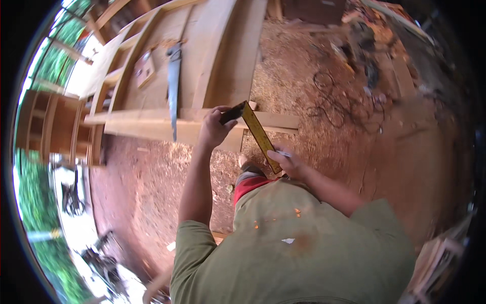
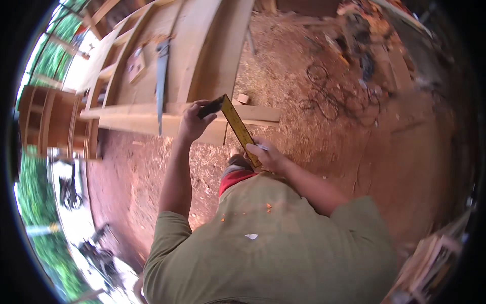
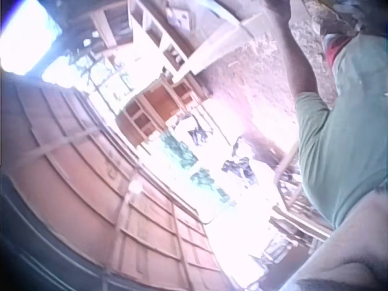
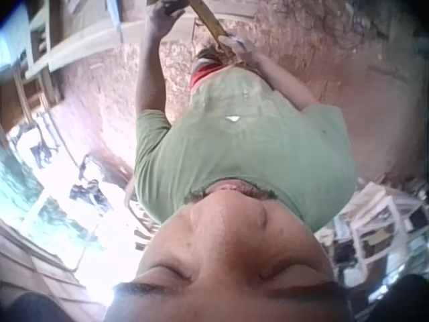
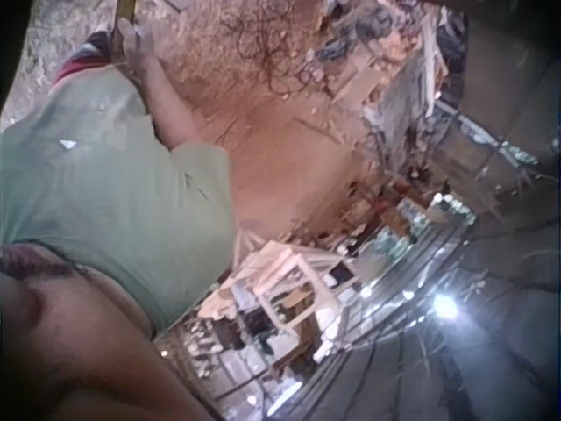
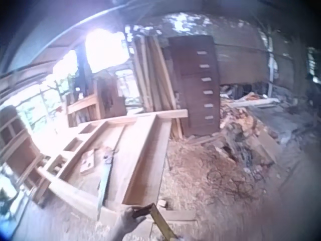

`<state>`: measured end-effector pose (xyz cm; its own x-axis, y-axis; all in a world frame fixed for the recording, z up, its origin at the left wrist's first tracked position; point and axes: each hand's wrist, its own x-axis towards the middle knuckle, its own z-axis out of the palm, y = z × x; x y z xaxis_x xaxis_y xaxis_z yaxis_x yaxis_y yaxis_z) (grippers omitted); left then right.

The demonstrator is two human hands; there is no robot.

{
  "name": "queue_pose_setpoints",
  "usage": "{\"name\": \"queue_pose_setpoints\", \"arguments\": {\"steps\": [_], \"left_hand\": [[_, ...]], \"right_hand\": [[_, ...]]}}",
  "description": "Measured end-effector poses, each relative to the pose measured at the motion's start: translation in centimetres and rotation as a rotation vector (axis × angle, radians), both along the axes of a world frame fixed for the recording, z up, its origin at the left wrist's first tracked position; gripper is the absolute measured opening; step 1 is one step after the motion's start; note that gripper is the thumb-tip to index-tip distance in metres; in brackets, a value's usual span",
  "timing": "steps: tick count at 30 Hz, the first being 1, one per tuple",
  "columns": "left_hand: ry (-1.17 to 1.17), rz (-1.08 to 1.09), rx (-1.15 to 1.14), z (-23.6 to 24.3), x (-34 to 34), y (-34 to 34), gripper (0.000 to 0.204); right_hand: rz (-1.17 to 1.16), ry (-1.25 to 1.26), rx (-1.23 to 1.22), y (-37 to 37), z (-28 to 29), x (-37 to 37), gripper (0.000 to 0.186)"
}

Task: The person marks lines on a wood piece using a square and a pen, measures the distance across a wood frame with a tape measure, and then cuts a piece of wood with a hand saw.

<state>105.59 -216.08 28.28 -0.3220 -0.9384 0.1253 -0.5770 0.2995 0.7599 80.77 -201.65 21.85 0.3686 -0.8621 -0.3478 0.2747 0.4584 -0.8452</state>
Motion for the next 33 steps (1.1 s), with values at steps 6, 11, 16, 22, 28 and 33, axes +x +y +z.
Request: {"name": "queue_pose_setpoints", "arguments": {"steps": [6, 11, 16, 22, 28, 33], "left_hand": [[-0.109, -0.330, -0.305, -4.3, -2.9, -9.0, 0.025], [-0.054, -0.530, -0.234, -4.5, -4.9, -8.8, 0.019], [-0.029, -0.593, -0.271, -4.8, -4.0, -8.2, 0.015], [-0.103, -0.531, -0.380, -5.6, -3.7, -7.5, 0.016], [-0.076, -0.508, -0.392, -5.8, -3.9, -7.3, 0.021], [-0.137, -0.470, -0.386, -5.8, -4.1, -6.9, 0.022]], "right_hand": [[-0.182, -0.032, 0.119, -2.7, -1.5, 2.6, 0.024], [-0.435, 0.010, 0.186, 0.4, 1.6, 6.2, 0.017], [-0.492, 0.185, 0.207, 2.2, 1.4, 8.1, 0.025], [-0.777, 0.291, 0.204, 5.2, 1.1, 6.3, 0.035], [-1.019, 0.526, -0.091, 9.1, -0.4, 3.1, 0.025], [-0.903, 0.700, -0.325, 7.0, 1.4, 2.5, 0.018]]}}
